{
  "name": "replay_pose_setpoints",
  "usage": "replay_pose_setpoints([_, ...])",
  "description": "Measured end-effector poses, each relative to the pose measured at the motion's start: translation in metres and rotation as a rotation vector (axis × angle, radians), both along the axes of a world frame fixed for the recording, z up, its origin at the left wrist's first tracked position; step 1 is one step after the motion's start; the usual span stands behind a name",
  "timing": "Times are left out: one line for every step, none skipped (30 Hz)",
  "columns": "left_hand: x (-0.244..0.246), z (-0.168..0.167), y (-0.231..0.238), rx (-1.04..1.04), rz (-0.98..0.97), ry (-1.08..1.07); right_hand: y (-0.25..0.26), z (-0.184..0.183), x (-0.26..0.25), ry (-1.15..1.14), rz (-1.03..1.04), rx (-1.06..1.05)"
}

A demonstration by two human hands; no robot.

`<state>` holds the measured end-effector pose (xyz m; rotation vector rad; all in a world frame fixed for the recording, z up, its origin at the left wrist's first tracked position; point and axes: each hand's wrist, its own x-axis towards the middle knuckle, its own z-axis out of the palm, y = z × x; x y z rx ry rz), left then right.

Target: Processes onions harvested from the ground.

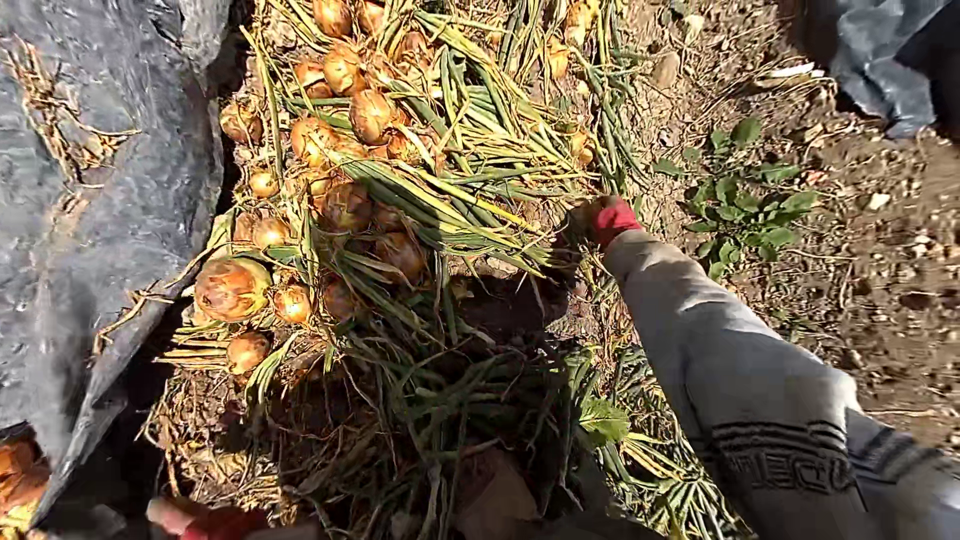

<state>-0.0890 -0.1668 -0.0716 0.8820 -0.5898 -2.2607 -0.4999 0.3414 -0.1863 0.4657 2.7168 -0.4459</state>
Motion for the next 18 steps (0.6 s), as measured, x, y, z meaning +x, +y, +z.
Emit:
replay_pose_setpoints([-0.018,-0.001,0.008,0.122,-0.130,0.090,0.000,0.007,-0.008,-0.129,0.041,0.081])
replay_pose_setpoints([-0.038,-0.001,0.015,0.253,-0.226,0.146,0.001,0.013,-0.015,-0.239,0.059,0.142])
replay_pose_setpoints([-0.059,0.001,0.024,0.305,-0.313,0.108,0.001,0.017,-0.020,-0.309,0.061,0.165])
replay_pose_setpoints([-0.078,0.004,0.035,0.264,-0.409,-0.001,0.001,0.023,-0.020,-0.333,0.062,0.155])
replay_pose_setpoints([-0.099,0.010,0.048,0.133,-0.535,-0.174,0.001,0.027,-0.017,-0.324,0.067,0.128])
replay_pose_setpoints([-0.117,0.015,0.062,0.009,-0.648,-0.329,0.002,0.029,-0.011,-0.294,0.073,0.078])
replay_pose_setpoints([-0.132,0.019,0.076,-0.100,-0.753,-0.455,-0.004,0.037,0.003,-0.260,0.068,-0.003])
replay_pose_setpoints([-0.141,0.020,0.086,-0.174,-0.858,-0.491,-0.016,0.049,0.025,-0.207,0.056,-0.111])
replay_pose_setpoints([-0.146,0.019,0.093,-0.232,-0.964,-0.453,-0.029,0.060,0.050,-0.133,0.043,-0.259])
replay_pose_setpoints([-0.151,0.017,0.097,-0.276,-1.061,-0.380,-0.045,0.070,0.075,-0.046,0.044,-0.441])
replay_pose_setpoints([-0.156,0.015,0.099,-0.322,-1.143,-0.328,-0.062,0.077,0.099,0.020,0.057,-0.665])
replay_pose_setpoints([-0.160,0.015,0.100,-0.367,-1.217,-0.316,-0.082,0.083,0.120,0.032,0.071,-0.882])
replay_pose_setpoints([-0.160,0.016,0.098,-0.413,-1.276,-0.322,-0.104,0.092,0.139,-0.010,0.070,-1.022])
replay_pose_setpoints([-0.159,0.017,0.095,-0.454,-1.307,-0.339,-0.128,0.102,0.154,-0.095,0.079,-1.094])
replay_pose_setpoints([-0.156,0.020,0.090,-0.498,-1.304,-0.372,-0.151,0.112,0.162,-0.224,0.104,-1.171])
replay_pose_setpoints([-0.153,0.023,0.084,-0.561,-1.266,-0.406,-0.174,0.118,0.165,-0.367,0.188,-1.248])
replay_pose_setpoints([-0.148,0.028,0.076,-0.615,-1.209,-0.433,-0.195,0.120,0.164,-0.501,0.293,-1.287])
replay_pose_setpoints([-0.142,0.033,0.065,-0.667,-1.180,-0.440,-0.213,0.119,0.162,-0.621,0.390,-1.311])
